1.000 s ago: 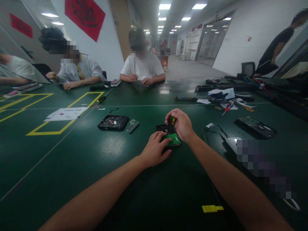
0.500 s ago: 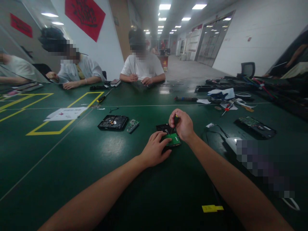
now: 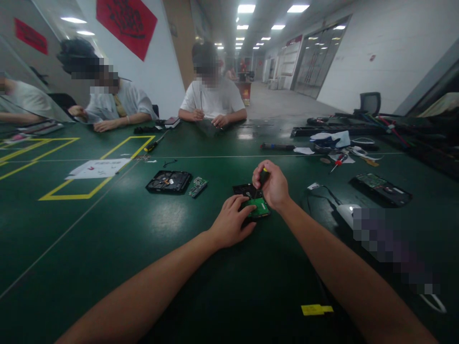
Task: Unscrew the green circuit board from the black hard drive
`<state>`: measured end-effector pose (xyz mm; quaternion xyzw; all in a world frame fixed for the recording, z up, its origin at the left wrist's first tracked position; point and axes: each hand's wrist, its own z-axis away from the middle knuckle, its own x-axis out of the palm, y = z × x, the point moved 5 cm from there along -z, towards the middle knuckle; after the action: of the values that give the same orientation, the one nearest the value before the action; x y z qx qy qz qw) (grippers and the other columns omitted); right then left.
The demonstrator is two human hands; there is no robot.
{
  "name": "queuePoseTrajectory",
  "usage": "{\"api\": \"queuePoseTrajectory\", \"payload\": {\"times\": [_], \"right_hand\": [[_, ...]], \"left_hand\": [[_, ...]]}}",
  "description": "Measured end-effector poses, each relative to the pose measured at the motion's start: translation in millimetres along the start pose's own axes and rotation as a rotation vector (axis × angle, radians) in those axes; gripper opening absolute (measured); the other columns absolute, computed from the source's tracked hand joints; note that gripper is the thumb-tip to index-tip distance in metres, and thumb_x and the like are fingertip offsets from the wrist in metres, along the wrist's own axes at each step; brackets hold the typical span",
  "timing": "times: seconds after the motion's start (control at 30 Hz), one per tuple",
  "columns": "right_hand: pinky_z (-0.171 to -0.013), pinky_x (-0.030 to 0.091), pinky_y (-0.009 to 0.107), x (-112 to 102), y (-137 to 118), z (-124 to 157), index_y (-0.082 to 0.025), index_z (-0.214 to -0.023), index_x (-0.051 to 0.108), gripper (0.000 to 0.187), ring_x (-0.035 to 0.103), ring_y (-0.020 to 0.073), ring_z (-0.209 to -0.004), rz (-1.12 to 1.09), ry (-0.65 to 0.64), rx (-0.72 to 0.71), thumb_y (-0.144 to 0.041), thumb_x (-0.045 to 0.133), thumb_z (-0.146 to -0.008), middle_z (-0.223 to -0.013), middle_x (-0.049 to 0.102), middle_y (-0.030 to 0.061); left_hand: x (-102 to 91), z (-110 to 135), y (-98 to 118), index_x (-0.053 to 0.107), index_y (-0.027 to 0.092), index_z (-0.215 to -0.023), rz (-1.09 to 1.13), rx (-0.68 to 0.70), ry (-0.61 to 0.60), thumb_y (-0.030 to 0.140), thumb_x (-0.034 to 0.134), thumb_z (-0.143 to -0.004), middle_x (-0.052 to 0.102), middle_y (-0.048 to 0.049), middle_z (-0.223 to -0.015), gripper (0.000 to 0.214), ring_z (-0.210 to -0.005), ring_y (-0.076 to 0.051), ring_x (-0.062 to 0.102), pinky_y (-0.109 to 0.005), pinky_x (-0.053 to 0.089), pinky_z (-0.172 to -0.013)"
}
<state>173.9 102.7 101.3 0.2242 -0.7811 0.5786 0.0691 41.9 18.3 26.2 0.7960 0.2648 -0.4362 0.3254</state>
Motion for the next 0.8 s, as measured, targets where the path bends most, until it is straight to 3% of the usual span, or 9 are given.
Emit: {"api": "queuePoseTrajectory", "payload": {"times": [0.27, 0.53, 0.8], "right_hand": [[-0.053, 0.036, 0.027, -2.5, 3.9, 0.9, -0.028, -0.091, 0.046, 0.019, 0.05, 0.0126, -0.054, -0.076, 0.008, -0.01, -0.034, 0.064, -0.087, -0.071, 0.058, -0.0071], [-0.067, 0.047, 0.03, 0.1, 0.6, 0.2, -0.024, -0.085, 0.06, 0.011, 0.061, 0.0144, -0.068, -0.05, -0.032, -0.006, -0.031, 0.067, -0.088, -0.08, 0.066, -0.0023], [-0.057, 0.041, 0.028, 0.2, 2.8, 0.8, -0.022, -0.083, 0.063, 0.02, 0.051, 0.0127, -0.056, -0.086, -0.013, 0.038, -0.04, 0.062, -0.09, -0.068, 0.058, -0.0019]], "left_hand": [[1.6, -0.6, -1.2, 0.062, 0.023, -0.142, -0.009, 0.002, -0.013, 0.04, 0.07, -0.094, 0.051, -0.0155, -0.149, 0.051, -0.146, -0.038, 0.041, -0.062, 0.039, -0.122], [0.4, -0.6, 0.5, 0.063, 0.021, -0.141, -0.012, -0.001, -0.014, 0.04, 0.07, -0.095, 0.051, -0.0163, -0.149, 0.05, -0.146, -0.038, 0.041, -0.061, 0.038, -0.123], [2.3, 0.3, -1.4, 0.063, 0.024, -0.142, -0.007, -0.004, -0.002, 0.039, 0.071, -0.094, 0.051, -0.0151, -0.15, 0.051, -0.146, -0.038, 0.041, -0.062, 0.038, -0.122]]}}
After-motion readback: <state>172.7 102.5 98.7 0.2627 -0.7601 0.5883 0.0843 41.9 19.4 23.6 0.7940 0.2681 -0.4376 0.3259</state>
